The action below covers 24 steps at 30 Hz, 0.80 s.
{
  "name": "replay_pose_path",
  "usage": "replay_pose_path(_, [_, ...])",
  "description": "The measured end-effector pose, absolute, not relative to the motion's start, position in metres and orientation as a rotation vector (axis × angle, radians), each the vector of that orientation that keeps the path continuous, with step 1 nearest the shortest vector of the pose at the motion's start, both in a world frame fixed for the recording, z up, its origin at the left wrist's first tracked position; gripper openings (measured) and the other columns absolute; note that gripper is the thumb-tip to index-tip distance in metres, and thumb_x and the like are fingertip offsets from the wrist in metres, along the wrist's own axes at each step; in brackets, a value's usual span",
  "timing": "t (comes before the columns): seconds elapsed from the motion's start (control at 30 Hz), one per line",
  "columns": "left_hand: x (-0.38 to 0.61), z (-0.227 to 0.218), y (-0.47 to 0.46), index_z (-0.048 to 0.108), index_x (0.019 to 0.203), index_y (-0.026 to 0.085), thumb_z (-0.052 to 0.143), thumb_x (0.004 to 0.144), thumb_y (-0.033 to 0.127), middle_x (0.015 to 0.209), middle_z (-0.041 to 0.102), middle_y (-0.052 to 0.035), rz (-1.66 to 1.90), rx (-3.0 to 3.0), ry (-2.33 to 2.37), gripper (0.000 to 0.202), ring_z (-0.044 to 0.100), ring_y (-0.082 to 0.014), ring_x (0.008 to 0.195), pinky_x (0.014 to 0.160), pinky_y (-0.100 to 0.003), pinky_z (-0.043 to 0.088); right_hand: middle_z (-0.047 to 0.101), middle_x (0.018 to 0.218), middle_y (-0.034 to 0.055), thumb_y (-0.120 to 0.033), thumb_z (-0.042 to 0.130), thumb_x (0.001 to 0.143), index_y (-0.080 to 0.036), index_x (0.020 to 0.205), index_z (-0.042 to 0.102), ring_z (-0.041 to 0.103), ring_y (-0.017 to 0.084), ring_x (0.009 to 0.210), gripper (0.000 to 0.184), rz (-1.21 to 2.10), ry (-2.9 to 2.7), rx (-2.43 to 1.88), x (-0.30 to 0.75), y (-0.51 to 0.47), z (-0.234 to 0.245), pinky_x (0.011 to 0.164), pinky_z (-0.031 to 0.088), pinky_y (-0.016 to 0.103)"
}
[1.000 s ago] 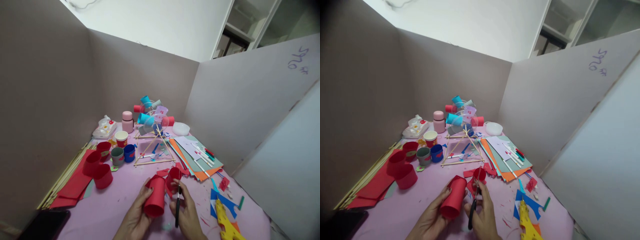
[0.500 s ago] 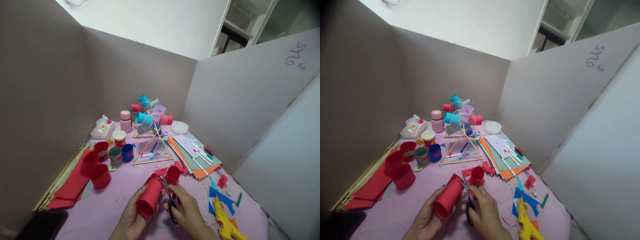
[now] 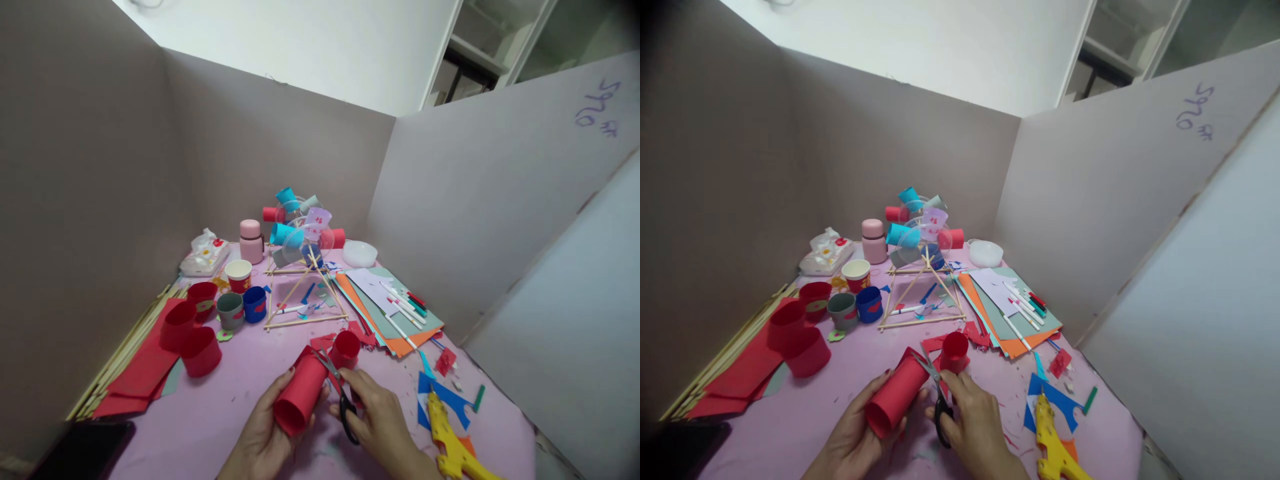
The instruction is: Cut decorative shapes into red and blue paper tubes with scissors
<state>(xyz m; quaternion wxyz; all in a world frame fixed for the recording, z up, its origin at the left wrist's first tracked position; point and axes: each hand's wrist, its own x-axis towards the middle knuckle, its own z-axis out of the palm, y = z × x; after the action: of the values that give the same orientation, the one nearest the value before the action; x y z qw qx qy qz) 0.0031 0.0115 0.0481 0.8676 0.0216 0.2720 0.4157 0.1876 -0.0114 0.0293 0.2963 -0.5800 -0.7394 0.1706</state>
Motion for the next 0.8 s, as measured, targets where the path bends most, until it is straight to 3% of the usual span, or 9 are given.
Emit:
replay_pose_path(0.43, [0.004,0.048,0.012,0.023,0.141,0.005,0.045,0.093,0.022,0.084,0.076,-0.0213,0.941,0.1,0.624,0.055,0.076,-0.0295,0.072,0.046,-0.029,0.06,0.073,0.089,0.007,-0.024,0.061,0.079,-0.022,0.107,0.068,0.069,0.025,0.078,0.029,0.476,-1.91,-1.507,0.191,-0.011,0.029,0.066,0.05,0.029])
replay_pose_path(0.6, [0.006,0.048,0.011,0.019,0.142,0.008,0.053,0.088,0.017,0.086,0.075,-0.021,1.014,0.154,0.683,0.064,0.075,-0.0293,0.069,0.045,-0.028,0.058,0.067,0.099,0.0068,-0.025,0.062,0.077,-0.026,0.117,0.061,0.065,0.026,0.085,0.04,0.449,-1.941,-1.542,0.194,-0.012,0.033,0.072,0.048,0.032])
replay_pose_path(0.7, [0.009,0.046,0.01,0.024,0.14,0.008,0.058,0.084,0.012,0.091,0.075,-0.0191,1.063,0.186,0.705,0.065,0.075,-0.027,0.069,0.055,-0.03,0.06,0.063,0.105,0.0076,-0.026,0.061,0.079,-0.026,0.121,0.058,0.062,0.026,0.094,0.041,0.446,-2.011,-1.591,0.192,-0.014,0.039,0.076,0.047,0.032])
replay_pose_path(0.8, [0.012,0.045,0.009,0.039,0.131,0.008,0.06,0.083,0.009,0.096,0.074,-0.0173,1.092,0.209,0.71,0.053,0.075,-0.0237,0.071,0.071,-0.036,0.06,0.063,0.106,0.0076,-0.026,0.06,0.081,-0.026,0.122,0.056,0.062,0.026,0.095,0.041,0.434,-2.043,-1.626,0.189,-0.014,0.043,0.075,0.047,0.032])
